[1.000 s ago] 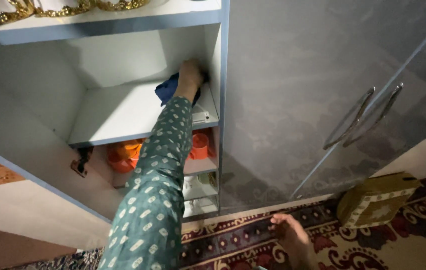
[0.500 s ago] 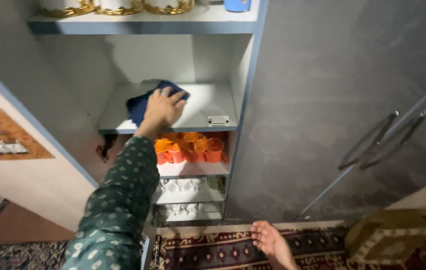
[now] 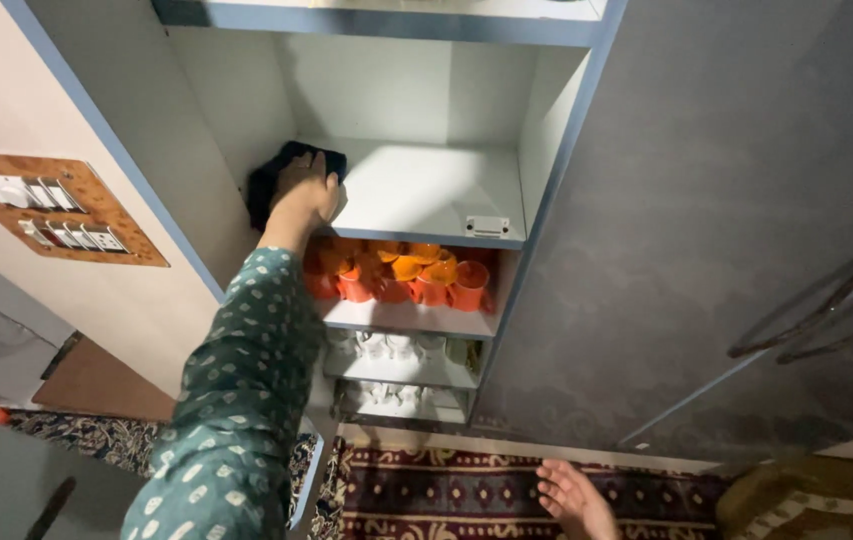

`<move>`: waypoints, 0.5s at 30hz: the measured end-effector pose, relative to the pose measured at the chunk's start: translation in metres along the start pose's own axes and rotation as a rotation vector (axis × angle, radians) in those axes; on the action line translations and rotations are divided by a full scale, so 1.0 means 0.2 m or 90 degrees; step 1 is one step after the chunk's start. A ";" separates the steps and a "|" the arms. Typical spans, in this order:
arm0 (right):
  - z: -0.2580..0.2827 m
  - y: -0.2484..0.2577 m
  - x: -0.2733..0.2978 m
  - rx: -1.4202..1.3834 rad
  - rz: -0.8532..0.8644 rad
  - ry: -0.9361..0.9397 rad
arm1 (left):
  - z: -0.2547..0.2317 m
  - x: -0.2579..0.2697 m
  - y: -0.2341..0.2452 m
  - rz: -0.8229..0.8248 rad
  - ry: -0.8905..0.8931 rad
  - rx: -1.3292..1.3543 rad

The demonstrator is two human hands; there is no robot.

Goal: Wiping down cabinet shelves and cleaning a decorative square tile using a blue cloth.

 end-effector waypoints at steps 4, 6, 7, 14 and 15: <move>-0.09 0.31 -0.18 0.033 -0.006 -0.005 | -0.03 -0.07 0.01 0.003 0.048 -0.003; -0.06 0.42 -0.24 0.303 0.333 0.378 | -0.04 -0.13 0.02 0.015 0.078 0.065; -0.08 0.58 -0.43 0.299 0.332 0.384 | -0.05 -0.15 0.03 0.014 0.072 0.063; -0.33 0.84 -0.90 0.159 0.433 0.227 | -0.37 -0.23 0.00 0.079 -0.031 0.105; -0.36 0.85 -0.88 0.109 0.448 0.259 | -0.45 -0.24 -0.06 0.092 -0.104 0.109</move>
Point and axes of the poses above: each hand's wrist, its own x-axis away from the middle knuckle, its own y-axis out of the back of the hand, z = x × y, the point moved 4 cm from there along -x, towards the middle knuckle, and after that the axes turned 5 degrees about x, right-handed, at the moved point
